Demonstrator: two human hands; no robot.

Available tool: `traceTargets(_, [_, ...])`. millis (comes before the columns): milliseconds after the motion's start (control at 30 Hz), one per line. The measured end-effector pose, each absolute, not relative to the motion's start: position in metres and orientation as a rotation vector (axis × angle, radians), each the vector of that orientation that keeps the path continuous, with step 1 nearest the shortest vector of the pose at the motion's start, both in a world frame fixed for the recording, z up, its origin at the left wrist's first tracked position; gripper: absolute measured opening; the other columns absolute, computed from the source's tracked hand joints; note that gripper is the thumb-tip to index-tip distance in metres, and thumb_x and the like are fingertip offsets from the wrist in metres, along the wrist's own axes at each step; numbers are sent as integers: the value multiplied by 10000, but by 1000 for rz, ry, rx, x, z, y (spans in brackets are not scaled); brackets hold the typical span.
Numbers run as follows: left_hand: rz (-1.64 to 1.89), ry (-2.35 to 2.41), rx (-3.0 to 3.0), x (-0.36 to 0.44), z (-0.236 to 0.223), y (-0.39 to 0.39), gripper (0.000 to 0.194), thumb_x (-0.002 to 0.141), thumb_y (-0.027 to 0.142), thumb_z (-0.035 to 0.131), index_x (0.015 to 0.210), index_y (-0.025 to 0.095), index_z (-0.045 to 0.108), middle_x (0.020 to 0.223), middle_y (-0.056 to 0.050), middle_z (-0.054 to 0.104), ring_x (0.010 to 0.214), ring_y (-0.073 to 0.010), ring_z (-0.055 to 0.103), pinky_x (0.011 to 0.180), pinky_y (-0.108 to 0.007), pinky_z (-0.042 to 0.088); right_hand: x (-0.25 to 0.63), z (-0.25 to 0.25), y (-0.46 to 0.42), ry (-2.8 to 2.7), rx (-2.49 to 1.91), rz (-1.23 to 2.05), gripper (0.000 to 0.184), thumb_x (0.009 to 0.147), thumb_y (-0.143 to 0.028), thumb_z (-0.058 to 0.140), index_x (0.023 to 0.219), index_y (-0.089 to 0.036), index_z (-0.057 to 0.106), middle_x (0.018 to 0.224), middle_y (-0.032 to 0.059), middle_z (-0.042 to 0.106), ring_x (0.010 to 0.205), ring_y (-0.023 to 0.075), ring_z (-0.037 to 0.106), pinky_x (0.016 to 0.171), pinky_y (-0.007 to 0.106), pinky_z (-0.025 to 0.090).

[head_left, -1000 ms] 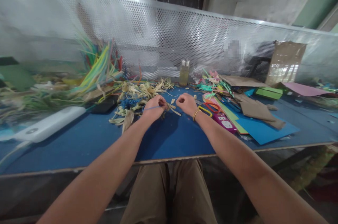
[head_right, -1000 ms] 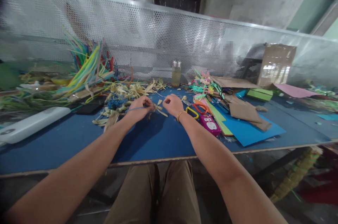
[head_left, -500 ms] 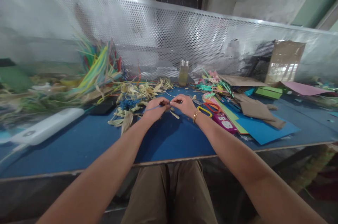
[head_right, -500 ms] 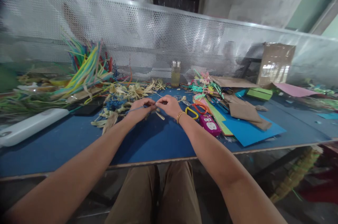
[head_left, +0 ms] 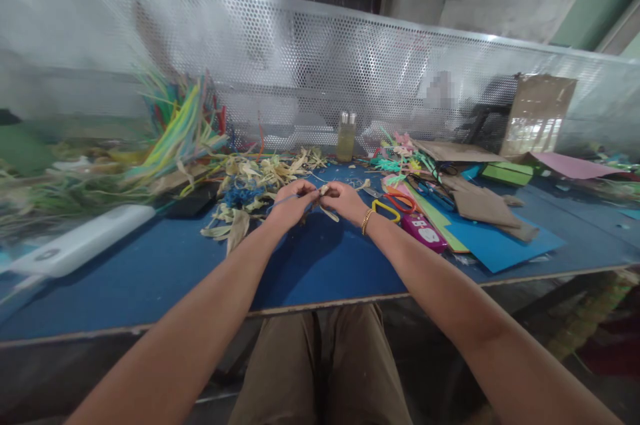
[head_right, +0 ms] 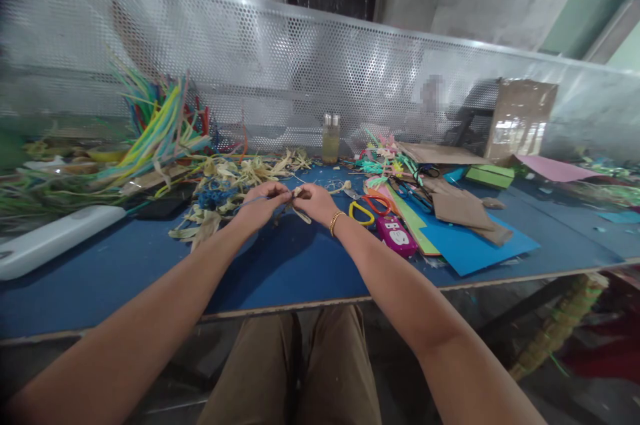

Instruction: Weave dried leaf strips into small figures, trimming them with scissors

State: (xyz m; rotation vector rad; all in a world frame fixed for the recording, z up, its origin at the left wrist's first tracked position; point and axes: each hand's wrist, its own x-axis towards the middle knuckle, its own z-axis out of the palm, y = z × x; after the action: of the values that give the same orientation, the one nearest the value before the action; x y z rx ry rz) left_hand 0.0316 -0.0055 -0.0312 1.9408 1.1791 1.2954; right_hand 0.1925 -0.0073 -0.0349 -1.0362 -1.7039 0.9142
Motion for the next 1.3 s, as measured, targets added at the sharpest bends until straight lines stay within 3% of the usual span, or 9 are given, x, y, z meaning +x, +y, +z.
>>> traceTargets(367, [1289, 834, 1522, 38, -23, -17, 195, 709, 316, 631, 808, 174, 540, 840, -30, 632, 740, -124, 588, 655, -241, 442, 205, -32, 0, -1788, -1036, 379, 183, 743, -215, 525, 882, -168, 635, 759, 25, 646, 688, 132, 600, 667, 243, 468])
traceTargets(533, [1253, 685, 1341, 40, -23, -18, 222, 676, 298, 680, 755, 168, 518, 688, 13, 560, 588, -76, 512, 576, -212, 413, 203, -26, -5, -1811, -987, 315, 180, 765, -204, 510, 891, -167, 632, 806, 35, 653, 689, 128, 597, 674, 239, 467])
traceTargets(767, [1157, 920, 1344, 41, -28, -15, 311, 638, 414, 710, 675, 168, 523, 556, 36, 483, 458, -64, 416, 443, -209, 298, 197, -23, -12, -1860, -989, 145, 126, 742, -172, 531, 830, -187, 619, 838, 35, 618, 718, 133, 561, 691, 248, 450])
traceTargets(1100, [1177, 1069, 1479, 35, -27, -13, 285, 636, 430, 670, 603, 173, 550, 462, 49, 399, 410, -67, 321, 413, -229, 199, 194, -21, -18, -1973, -902, 207, 146, 745, -157, 525, 855, -189, 615, 883, 42, 616, 740, 131, 576, 708, 251, 462])
traceTargets(1300, [1194, 1100, 1428, 38, -26, -15, 242, 626, 385, 682, 629, 170, 572, 510, 34, 485, 416, -61, 370, 407, -211, 244, 195, -24, -13, -1855, -952, 285, 99, 787, -197, 498, 823, -182, 590, 798, 31, 626, 726, 134, 585, 700, 250, 460])
